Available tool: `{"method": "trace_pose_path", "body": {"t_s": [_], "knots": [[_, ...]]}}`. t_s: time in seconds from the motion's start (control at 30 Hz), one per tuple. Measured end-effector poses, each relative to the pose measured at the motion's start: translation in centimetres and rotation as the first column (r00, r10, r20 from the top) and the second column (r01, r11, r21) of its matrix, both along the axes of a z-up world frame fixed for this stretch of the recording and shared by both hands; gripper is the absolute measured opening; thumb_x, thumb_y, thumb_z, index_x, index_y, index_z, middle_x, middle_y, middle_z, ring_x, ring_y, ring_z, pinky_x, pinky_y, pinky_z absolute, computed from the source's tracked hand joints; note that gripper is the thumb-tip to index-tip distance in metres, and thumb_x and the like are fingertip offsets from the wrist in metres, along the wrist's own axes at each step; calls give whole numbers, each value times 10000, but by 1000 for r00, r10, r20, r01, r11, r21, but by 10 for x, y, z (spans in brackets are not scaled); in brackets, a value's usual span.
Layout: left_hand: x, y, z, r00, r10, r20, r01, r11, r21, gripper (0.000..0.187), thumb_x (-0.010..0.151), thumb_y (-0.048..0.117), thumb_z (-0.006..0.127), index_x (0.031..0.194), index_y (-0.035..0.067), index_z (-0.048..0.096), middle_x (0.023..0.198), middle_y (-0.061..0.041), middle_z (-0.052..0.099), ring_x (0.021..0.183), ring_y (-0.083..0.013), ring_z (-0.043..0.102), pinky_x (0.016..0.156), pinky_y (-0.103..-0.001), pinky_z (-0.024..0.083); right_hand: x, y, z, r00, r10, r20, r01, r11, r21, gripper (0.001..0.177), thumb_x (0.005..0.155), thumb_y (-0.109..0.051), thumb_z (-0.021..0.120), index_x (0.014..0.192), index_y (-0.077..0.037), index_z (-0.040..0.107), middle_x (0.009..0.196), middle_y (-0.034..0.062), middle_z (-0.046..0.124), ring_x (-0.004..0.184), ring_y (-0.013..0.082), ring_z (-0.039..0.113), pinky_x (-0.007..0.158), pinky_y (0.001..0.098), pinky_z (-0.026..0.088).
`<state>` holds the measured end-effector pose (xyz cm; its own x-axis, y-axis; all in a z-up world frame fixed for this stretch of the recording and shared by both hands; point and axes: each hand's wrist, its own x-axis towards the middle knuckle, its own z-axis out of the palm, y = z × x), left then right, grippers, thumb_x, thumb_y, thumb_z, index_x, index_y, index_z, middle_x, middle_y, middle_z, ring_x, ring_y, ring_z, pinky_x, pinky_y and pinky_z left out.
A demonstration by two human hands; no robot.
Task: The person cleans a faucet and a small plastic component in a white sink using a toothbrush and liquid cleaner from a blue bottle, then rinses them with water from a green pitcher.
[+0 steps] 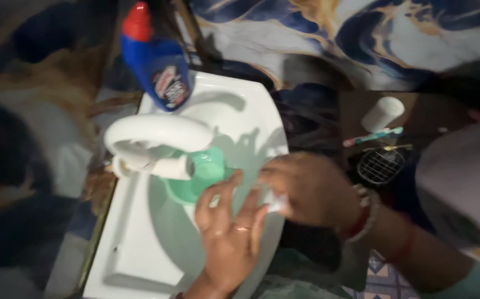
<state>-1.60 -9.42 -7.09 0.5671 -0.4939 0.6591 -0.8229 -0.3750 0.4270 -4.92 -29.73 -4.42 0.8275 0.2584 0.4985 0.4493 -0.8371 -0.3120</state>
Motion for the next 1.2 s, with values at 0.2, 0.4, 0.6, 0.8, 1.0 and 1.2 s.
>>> {"method": "trace_pose_path", "body": {"t_s": [0.2, 0.4, 0.6, 0.8, 1.0, 1.2], "knots": [[10, -64, -20, 976, -218, 8, 217, 973, 75, 318, 879, 166, 749, 1168, 33, 734, 1401, -167, 602, 1260, -400, 541, 1070, -538, 427, -5, -156, -71, 840, -533, -99, 490, 825, -282, 204, 654, -179, 766, 840, -104, 729, 870, 107, 708, 838, 340, 687, 693, 465, 552], [14, -71, -42, 970, -243, 1, 241, 961, 137, 244, 891, 119, 748, 1117, 29, 737, 1399, -156, 609, 1303, -373, 544, 1099, -537, 420, -6, -319, -246, 190, -936, -297, 695, 342, -633, 217, 960, -238, 723, 974, -28, 780, 1046, 204, 760, 944, 352, 754, 772, 444, 613], [16, -44, -51, 989, -135, -58, 143, 975, 171, 192, 917, 101, 734, 1079, -2, 730, 1402, -160, 607, 1308, -374, 517, 1092, -527, 426, -9, -351, -303, -46, -984, -172, 401, 140, -905, 285, 979, -325, 659, 1181, -165, 779, 1154, 65, 769, 958, 234, 775, 630, 375, 663], [20, 0, -49, 992, 109, -60, -97, 980, 176, 190, 860, 74, 736, 1042, 17, 735, 1375, -143, 625, 1247, -400, 535, 1021, -545, 432, 18, -244, -248, 96, -980, -176, 711, 192, -677, 385, 1058, -431, 757, 997, -51, 768, 893, 109, 802, 752, 244, 770, 701, 374, 588], [7, 42, -52, 922, 388, -6, -379, 905, 193, 237, 819, 80, 775, 1045, 37, 719, 1343, -152, 626, 1194, -426, 551, 951, -561, 442, 46, -53, -127, 982, -126, -144, 164, 940, 299, 532, 817, -312, 769, 1231, 8, 673, 1185, 239, 699, 1040, 356, 701, 850, 416, 564], [-11, 95, -54, 825, 565, 0, -550, 803, 230, 301, 783, 59, 760, 1079, 15, 728, 1330, -190, 613, 1203, -450, 537, 973, -562, 437, 77, 31, -133, 845, 54, -533, 99, 962, 256, 660, 802, -346, 785, 1317, 3, 566, 1099, 239, 710, 993, 381, 712, 836, 437, 565]]}}
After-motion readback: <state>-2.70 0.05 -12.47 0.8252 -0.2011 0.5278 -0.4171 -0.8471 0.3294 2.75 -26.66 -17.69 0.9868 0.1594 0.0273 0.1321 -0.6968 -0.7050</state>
